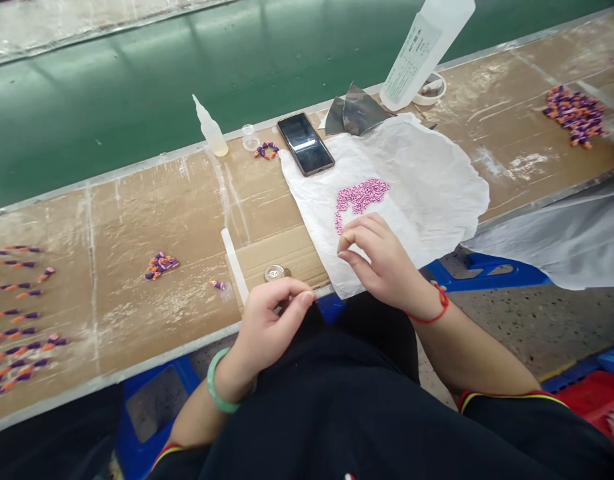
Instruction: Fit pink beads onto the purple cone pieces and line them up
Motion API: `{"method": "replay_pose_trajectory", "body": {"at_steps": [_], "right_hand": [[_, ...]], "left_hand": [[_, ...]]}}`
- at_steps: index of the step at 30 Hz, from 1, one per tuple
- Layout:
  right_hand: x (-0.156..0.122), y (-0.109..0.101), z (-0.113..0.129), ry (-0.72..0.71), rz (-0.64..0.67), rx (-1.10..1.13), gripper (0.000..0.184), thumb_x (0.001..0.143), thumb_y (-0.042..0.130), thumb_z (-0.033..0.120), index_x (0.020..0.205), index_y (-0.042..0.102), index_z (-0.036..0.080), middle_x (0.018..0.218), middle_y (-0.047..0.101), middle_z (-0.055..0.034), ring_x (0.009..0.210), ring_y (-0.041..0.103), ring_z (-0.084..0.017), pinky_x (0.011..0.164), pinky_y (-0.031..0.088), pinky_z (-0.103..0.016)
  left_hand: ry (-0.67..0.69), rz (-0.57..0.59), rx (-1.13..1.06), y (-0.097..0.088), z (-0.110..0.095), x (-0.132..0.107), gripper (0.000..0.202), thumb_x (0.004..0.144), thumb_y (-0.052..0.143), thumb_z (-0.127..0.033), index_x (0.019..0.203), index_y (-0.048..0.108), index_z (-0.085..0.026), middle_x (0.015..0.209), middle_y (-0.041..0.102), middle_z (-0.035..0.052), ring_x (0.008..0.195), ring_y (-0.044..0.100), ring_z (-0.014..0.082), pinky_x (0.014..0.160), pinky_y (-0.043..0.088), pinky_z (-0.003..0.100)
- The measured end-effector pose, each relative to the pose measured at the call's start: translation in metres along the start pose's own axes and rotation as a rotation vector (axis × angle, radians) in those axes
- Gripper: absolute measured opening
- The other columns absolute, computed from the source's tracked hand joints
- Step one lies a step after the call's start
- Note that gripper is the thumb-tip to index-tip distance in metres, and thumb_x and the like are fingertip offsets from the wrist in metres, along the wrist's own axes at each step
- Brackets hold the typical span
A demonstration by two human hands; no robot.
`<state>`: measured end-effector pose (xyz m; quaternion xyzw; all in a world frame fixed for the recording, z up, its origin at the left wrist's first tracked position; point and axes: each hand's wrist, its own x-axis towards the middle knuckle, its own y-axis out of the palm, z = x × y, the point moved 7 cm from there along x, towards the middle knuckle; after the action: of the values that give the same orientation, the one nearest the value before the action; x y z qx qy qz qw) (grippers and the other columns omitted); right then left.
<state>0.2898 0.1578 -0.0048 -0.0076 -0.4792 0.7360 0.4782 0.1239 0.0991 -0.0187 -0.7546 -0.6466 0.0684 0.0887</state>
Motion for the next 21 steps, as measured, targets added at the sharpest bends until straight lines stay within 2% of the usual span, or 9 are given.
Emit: {"method": "replay_pose_trajectory", "body": {"at_steps": [3,7,13,16,21], "right_hand": [[0.002,-0.007,0.035,-0.105,-0.044,0.021,0.014,0.098,0.048,0.013,0.088,0.050,0.022,0.088,0.058,-0.0052,0.085,0.052,-0.023,0.077,0.041,-0.040],[0.002,-0.005,0.055,-0.174,-0.050,-0.009,0.017,0.096,0.047,0.006,0.088,0.049,0.021,0.088,0.057,-0.0062,0.086,0.051,-0.022,0.079,0.044,-0.040],[0.002,0.001,0.060,-0.196,0.040,-0.042,0.021,0.092,0.043,0.002,0.087,0.051,0.020,0.086,0.056,-0.0074,0.085,0.048,-0.024,0.077,0.045,-0.040],[0.002,0.002,0.060,-0.180,0.074,-0.024,0.020,0.092,0.044,0.002,0.085,0.050,0.020,0.085,0.056,-0.0073,0.083,0.048,-0.024,0.074,0.044,-0.039],[0.002,0.004,0.054,-0.040,0.099,0.171,0.017,0.094,0.050,0.006,0.085,0.049,0.020,0.083,0.057,-0.0045,0.081,0.050,-0.021,0.072,0.044,-0.035]], "left_hand": [[-0.015,0.010,-0.004,0.008,-0.004,0.011,0.024,0.092,0.059,-0.033,0.076,0.067,-0.017,0.064,0.063,0.0009,0.052,0.049,0.0109,0.050,0.041,0.023],[-0.013,0.056,-0.021,0.013,-0.006,0.013,0.021,0.093,0.056,-0.030,0.080,0.066,-0.017,0.063,0.060,-0.0009,0.053,0.049,0.0107,0.051,0.041,0.023],[0.093,0.058,0.165,0.010,-0.013,0.009,0.022,0.094,0.052,-0.025,0.081,0.067,-0.017,0.069,0.066,0.0019,0.061,0.058,0.0137,0.057,0.044,0.025],[0.164,0.035,0.267,0.009,-0.016,0.008,0.022,0.094,0.051,-0.023,0.081,0.068,-0.017,0.069,0.068,0.0020,0.059,0.058,0.0127,0.056,0.044,0.024],[0.351,-0.072,0.404,0.009,-0.023,0.006,0.019,0.089,0.053,-0.018,0.072,0.063,-0.019,0.054,0.056,-0.0031,0.048,0.049,0.0096,0.049,0.039,0.021]]}}
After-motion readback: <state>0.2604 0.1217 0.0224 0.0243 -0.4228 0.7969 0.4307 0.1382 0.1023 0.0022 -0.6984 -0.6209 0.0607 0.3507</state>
